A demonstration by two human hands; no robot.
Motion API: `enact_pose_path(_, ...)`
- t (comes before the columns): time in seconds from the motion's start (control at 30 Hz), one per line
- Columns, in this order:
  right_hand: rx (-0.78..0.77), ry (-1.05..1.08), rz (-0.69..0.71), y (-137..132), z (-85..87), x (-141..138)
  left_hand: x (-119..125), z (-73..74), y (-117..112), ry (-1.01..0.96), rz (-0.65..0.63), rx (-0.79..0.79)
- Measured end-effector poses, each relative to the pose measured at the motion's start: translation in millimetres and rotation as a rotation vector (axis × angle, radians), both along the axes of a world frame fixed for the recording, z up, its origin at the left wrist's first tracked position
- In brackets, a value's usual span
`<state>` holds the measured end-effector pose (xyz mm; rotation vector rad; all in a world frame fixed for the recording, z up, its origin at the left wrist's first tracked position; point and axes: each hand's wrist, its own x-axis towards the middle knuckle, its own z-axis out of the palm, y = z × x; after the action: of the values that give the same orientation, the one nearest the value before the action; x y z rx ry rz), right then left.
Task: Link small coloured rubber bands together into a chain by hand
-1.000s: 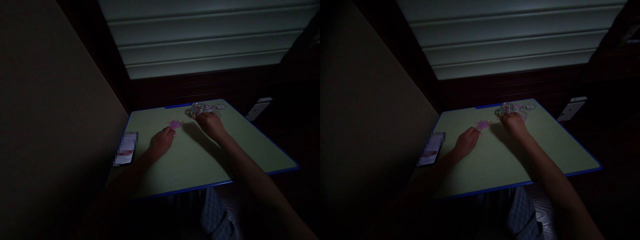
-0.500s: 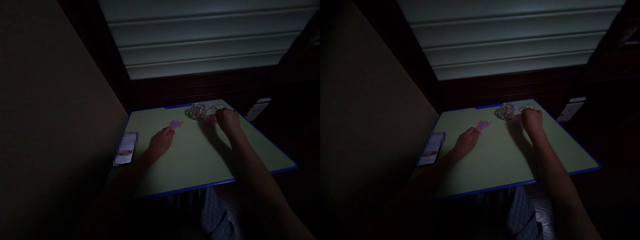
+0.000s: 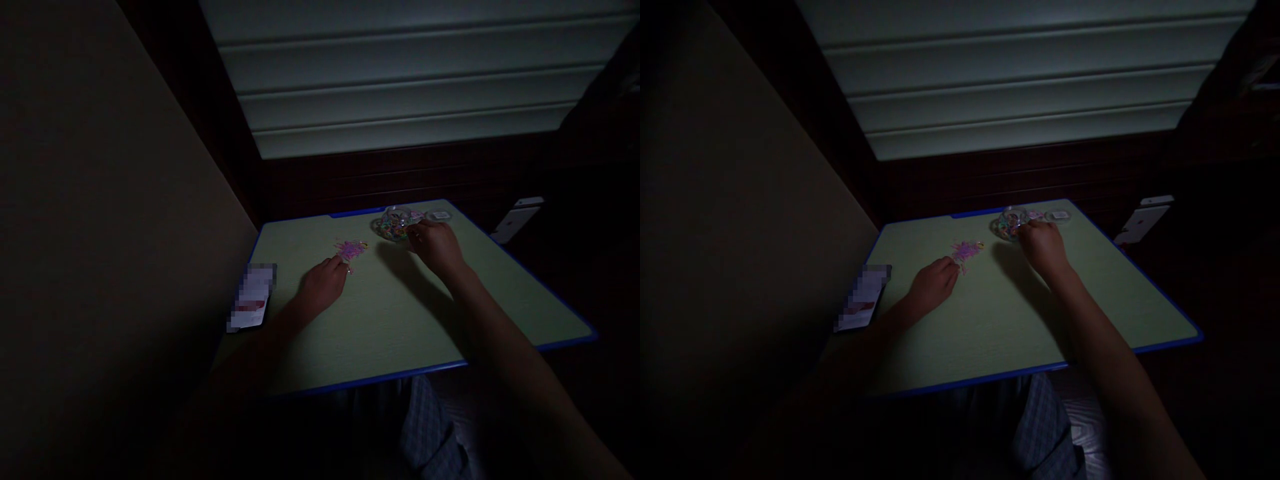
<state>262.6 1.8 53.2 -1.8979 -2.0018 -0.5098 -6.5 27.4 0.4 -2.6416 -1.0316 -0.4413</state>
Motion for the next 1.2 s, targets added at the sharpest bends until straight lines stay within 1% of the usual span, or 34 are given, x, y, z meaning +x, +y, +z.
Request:
enact_pose_path(0.13, -0.018, 0.024, 0.052, -2, 0.7, -5, 2, 1.7, -4, 0.092, 0.02, 0.036)
enact_pose_path(0.37, -0.032, 0.031, 0.06, -1, 0.1, -5, -1, -1.7, 0, 0.163, 0.057, 0.042)
enact_pose_path(0.53, -0.047, 0.034, 0.083, 0, -0.7, -8, -1, -0.7, 1, 0.137, 0.076, 0.061)
enact_pose_path(0.7, -0.06, 0.056, 0.133, 1, -3.6, -14, -2, 1.0, 1, 0.031, 0.087, 0.105)
enact_pose_path(0.77, -0.046, 0.093, 0.191, 2, -7.0, -18, -2, 1.0, 1, -0.025, 0.073, 0.126)
enact_pose_path(0.87, -0.026, 0.192, 0.331, 3, -13.3, -27, -2, 1.2, 0, -0.087, 0.039, 0.152)
enact_pose_path(0.93, -0.042, 0.252, 0.439, 2, -16.5, -36, -1, 1.6, -1, -0.113, 0.023, 0.157)
enact_pose_path(1.03, -0.098, 0.281, 0.583, -3, -18.7, -49, -1, 2.0, -3, -0.135, -0.006, 0.148)
enact_pose_path(1.1, -0.129, 0.271, 0.631, -6, -19.3, -55, -1, 2.0, -3, -0.142, -0.034, 0.144)
enact_pose_path(1.2, -0.145, 0.263, 0.637, -9, -20.5, -59, -1, 1.9, -4, -0.152, -0.064, 0.141)
